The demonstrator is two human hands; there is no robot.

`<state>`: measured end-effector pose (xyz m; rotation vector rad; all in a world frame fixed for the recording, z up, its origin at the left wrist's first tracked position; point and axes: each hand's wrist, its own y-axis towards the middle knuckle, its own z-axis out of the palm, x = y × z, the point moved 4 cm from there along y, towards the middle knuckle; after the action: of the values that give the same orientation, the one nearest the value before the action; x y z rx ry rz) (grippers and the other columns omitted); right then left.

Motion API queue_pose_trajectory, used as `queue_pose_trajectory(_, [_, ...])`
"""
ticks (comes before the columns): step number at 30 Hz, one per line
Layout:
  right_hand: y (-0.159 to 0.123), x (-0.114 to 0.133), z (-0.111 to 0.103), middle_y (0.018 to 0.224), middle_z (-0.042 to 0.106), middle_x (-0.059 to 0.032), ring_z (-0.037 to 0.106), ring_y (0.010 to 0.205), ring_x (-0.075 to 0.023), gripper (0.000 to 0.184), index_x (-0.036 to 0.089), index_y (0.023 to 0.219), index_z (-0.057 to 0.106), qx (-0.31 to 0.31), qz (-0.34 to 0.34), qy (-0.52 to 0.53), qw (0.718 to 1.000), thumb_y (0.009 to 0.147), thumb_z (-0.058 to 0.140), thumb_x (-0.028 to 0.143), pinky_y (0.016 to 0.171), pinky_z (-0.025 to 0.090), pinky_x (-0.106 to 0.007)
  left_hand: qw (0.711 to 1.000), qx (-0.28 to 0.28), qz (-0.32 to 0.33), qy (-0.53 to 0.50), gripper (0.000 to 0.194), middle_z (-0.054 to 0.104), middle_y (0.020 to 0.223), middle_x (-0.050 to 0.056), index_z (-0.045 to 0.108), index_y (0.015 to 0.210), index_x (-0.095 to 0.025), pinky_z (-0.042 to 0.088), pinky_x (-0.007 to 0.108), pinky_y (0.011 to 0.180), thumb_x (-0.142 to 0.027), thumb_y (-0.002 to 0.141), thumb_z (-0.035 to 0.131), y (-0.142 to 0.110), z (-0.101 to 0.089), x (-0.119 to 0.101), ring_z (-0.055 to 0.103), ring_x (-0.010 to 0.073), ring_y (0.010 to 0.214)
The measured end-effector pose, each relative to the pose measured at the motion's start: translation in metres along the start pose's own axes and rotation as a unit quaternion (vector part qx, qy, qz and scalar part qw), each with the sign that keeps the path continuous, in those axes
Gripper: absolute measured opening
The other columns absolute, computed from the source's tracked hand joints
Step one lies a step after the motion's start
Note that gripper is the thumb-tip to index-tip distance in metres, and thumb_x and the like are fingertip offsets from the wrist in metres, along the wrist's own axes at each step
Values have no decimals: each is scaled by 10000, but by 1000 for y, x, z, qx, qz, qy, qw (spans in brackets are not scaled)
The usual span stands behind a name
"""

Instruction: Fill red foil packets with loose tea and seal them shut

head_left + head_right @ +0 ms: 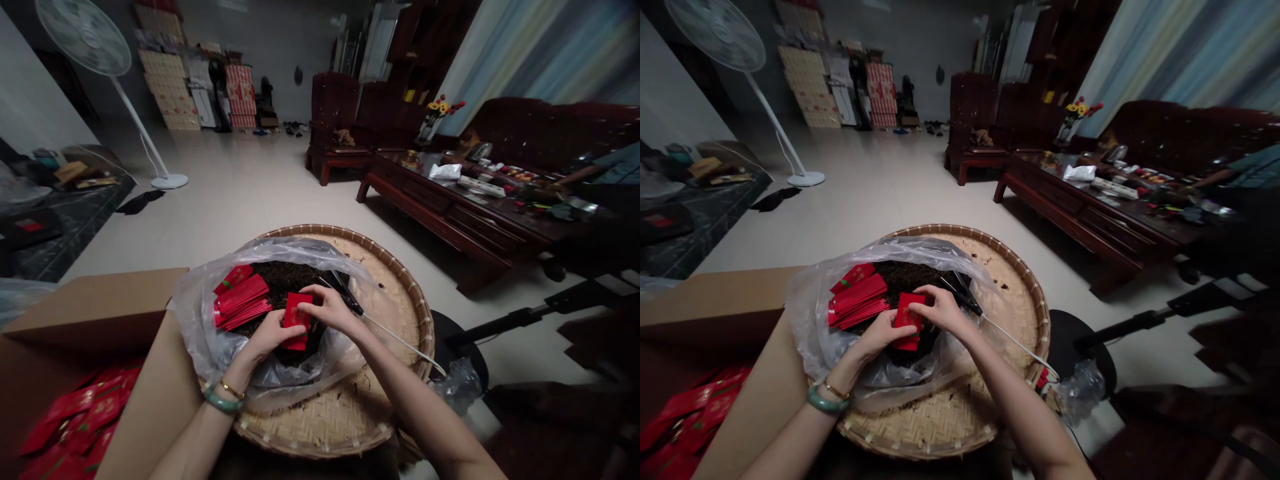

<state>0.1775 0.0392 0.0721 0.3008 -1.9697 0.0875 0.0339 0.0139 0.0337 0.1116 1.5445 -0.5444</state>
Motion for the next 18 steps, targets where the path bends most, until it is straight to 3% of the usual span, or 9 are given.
queue_pose_trajectory(2, [2, 8, 1, 885, 674, -23, 582, 737, -131, 372, 184, 1013, 644, 7, -37, -59, 998, 703, 689, 385, 643, 422, -221, 999, 21, 2, 35, 307, 699, 773, 40, 654, 834, -96, 487, 291, 693, -270, 599, 747, -1, 2, 0, 640, 190, 713])
queue_pose_trajectory(5, [6, 10, 10, 668, 633, 11, 516, 603, -96, 273, 159, 755, 675, 43, -63, -146, 986, 747, 658, 431, 556, 346, -198, 998, 32, -11, 47, 283, 691, 717, 32, 652, 797, -97, 488, 283, 657, -242, 577, 755, -2, 6, 1, 637, 180, 667])
queue_pose_trajectory(7, [8, 7, 17, 530, 547, 34, 434, 514, -72, 341, 145, 597, 627, 47, -72, -179, 980, 777, 633, 434, 498, 277, -197, 999, 29, -21, 1, 339, 698, 732, 44, 640, 829, -100, 498, 288, 652, -263, 563, 772, -3, 9, 3, 650, 186, 666])
queue_pose_trajectory(11, [10, 2, 27, 537, 543, 35, 419, 513, -68, 340, 149, 570, 602, 32, -91, -196, 976, 790, 634, 407, 495, 260, -199, 994, 26, -53, -90, 434, 701, 724, 68, 621, 882, -103, 502, 265, 572, -326, 553, 797, -3, 14, 8, 671, 194, 629])
queue_pose_trajectory(14, [9, 0, 17, 634, 611, 7, 493, 579, -95, 319, 168, 676, 643, 20, -80, -219, 972, 857, 545, 413, 551, 329, -203, 993, 3, -61, -104, 429, 707, 739, 82, 621, 842, -98, 494, 239, 538, -320, 530, 816, -2, 13, 11, 672, 180, 596])
queue_pose_trajectory(16, [7, -3, -1, 818, 658, -43, 559, 758, -147, 281, 181, 862, 660, -29, -70, -269, 960, 892, 486, 400, 687, 395, -234, 992, -10, -61, -114, 450, 718, 825, 106, 622, 863, -100, 497, 234, 541, -322, 526, 820, -1, 11, 12, 676, 174, 603])
queue_pose_trajectory(18, [6, -11, -23, 1066, 618, -122, 526, 1003, -227, 306, 168, 1095, 597, -96, -44, -356, 928, 877, 509, 364, 854, 391, -318, 990, -23, -62, -123, 474, 718, 895, 127, 622, 885, -102, 500, 232, 543, -333, 522, 823, 0, 8, 12, 681, 175, 618])
